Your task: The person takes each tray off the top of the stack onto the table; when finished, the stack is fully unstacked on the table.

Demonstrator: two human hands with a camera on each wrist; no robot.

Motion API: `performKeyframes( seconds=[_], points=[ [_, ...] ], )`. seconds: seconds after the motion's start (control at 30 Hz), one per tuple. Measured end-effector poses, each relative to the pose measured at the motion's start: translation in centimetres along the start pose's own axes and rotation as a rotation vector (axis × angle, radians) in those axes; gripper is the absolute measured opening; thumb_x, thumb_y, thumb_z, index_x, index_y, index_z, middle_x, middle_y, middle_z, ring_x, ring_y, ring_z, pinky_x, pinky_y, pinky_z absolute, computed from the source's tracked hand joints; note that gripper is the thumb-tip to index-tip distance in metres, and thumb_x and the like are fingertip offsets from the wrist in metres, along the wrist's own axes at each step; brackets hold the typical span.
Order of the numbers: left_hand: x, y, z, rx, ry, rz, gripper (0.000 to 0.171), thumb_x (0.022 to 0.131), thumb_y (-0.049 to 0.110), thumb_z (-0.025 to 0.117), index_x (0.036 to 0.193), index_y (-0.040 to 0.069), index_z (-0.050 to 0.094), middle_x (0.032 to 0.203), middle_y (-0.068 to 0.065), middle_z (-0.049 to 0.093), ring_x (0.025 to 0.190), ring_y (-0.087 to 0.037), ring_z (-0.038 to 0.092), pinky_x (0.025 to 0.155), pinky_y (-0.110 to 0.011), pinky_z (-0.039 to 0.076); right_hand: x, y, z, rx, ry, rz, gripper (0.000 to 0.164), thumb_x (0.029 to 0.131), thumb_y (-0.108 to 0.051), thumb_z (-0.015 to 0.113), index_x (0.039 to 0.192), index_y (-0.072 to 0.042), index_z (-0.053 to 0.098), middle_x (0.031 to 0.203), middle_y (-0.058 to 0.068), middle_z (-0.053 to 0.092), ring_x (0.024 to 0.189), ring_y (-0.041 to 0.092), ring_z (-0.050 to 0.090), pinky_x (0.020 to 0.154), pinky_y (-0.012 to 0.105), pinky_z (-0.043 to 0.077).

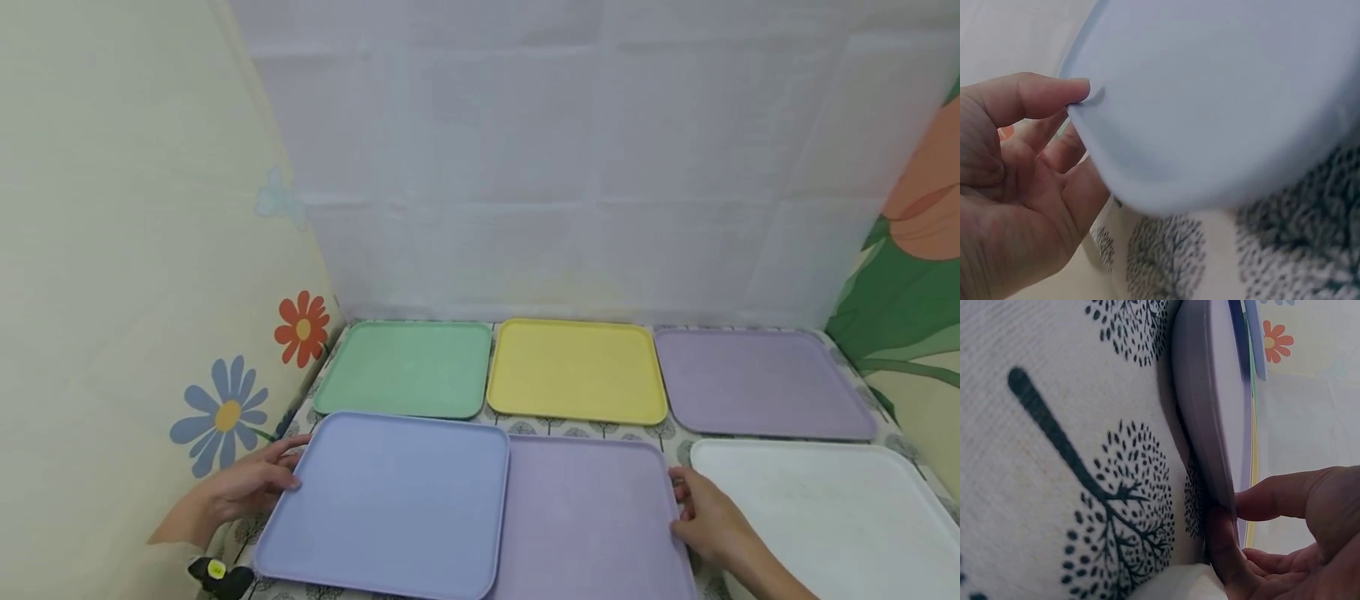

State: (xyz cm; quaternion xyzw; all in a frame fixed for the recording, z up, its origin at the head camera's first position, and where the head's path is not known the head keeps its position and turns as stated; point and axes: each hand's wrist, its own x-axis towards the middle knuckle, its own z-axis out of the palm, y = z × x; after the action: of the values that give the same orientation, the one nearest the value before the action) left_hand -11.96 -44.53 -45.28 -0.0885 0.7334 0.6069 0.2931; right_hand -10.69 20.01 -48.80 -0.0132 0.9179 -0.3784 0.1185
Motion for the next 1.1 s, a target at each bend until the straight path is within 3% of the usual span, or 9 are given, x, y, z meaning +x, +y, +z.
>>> performKeyframes(
  seconds=[0.3, 0.57, 0.83, 0.97, 1.1],
  points=[
    [-1.2, 0.1, -2.1, 0.006, 0.028, -0.034, 0.097, 0.091, -0.001, 0.06, 0.158, 0.0, -0.01, 0.15, -0.034, 0.031, 0.111, -0.028, 0.061, 0.093, -0.052, 0.057, 0.1, -0.2, -0.1, -0.025, -0.021, 0.036, 0.072, 0.068, 0.006, 0.071, 0.136, 0.013, 0.047, 0.098, 0.006, 0.06, 0.074, 0.015, 0.053, 0.057, 0.026, 0.044],
    [-1.9, 0.0, -3.2, 0.021, 0.066, -0.048, 0.097, 0.091, -0.002, 0.061, 0.156, -0.003, -0.011, 0.143, -0.027, 0.044, 0.108, -0.027, 0.063, 0.092, -0.053, 0.058, 0.0, 0.0, 0.1, -0.046, -0.011, 0.018, 0.071, 0.069, 0.005, 0.07, 0.135, 0.014, 0.048, 0.098, 0.007, 0.06, 0.075, 0.016, 0.053, 0.058, 0.027, 0.045],
    [-2.0, -0.2, -3.8, 0.027, 0.079, -0.051, 0.095, 0.091, -0.002, 0.061, 0.156, -0.004, -0.008, 0.134, -0.017, 0.053, 0.106, -0.028, 0.064, 0.091, -0.054, 0.058, -0.6, 0.1, 0.2, -0.183, 0.014, 0.021, 0.071, 0.07, -0.003, 0.068, 0.137, 0.011, 0.05, 0.102, 0.004, 0.059, 0.084, 0.017, 0.053, 0.068, 0.032, 0.048],
    [-2.0, -0.2, -4.0, 0.037, 0.106, -0.059, 0.095, 0.091, -0.003, 0.062, 0.157, -0.003, -0.007, 0.139, -0.026, 0.047, 0.106, -0.028, 0.064, 0.091, -0.054, 0.058, -0.8, 0.1, 0.1, -0.218, 0.023, 0.013, 0.07, 0.071, -0.005, 0.067, 0.137, 0.011, 0.05, 0.1, 0.004, 0.059, 0.083, 0.018, 0.054, 0.067, 0.033, 0.049],
    [-2.0, -0.2, -4.1, 0.042, 0.116, -0.066, 0.095, 0.091, -0.003, 0.063, 0.157, -0.003, -0.006, 0.138, -0.025, 0.049, 0.106, -0.028, 0.065, 0.091, -0.055, 0.058, -0.8, 0.0, -0.1, -0.228, 0.012, 0.023, 0.068, 0.073, -0.005, 0.067, 0.137, 0.011, 0.05, 0.101, 0.006, 0.06, 0.085, 0.02, 0.057, 0.073, 0.041, 0.054]
  ],
)
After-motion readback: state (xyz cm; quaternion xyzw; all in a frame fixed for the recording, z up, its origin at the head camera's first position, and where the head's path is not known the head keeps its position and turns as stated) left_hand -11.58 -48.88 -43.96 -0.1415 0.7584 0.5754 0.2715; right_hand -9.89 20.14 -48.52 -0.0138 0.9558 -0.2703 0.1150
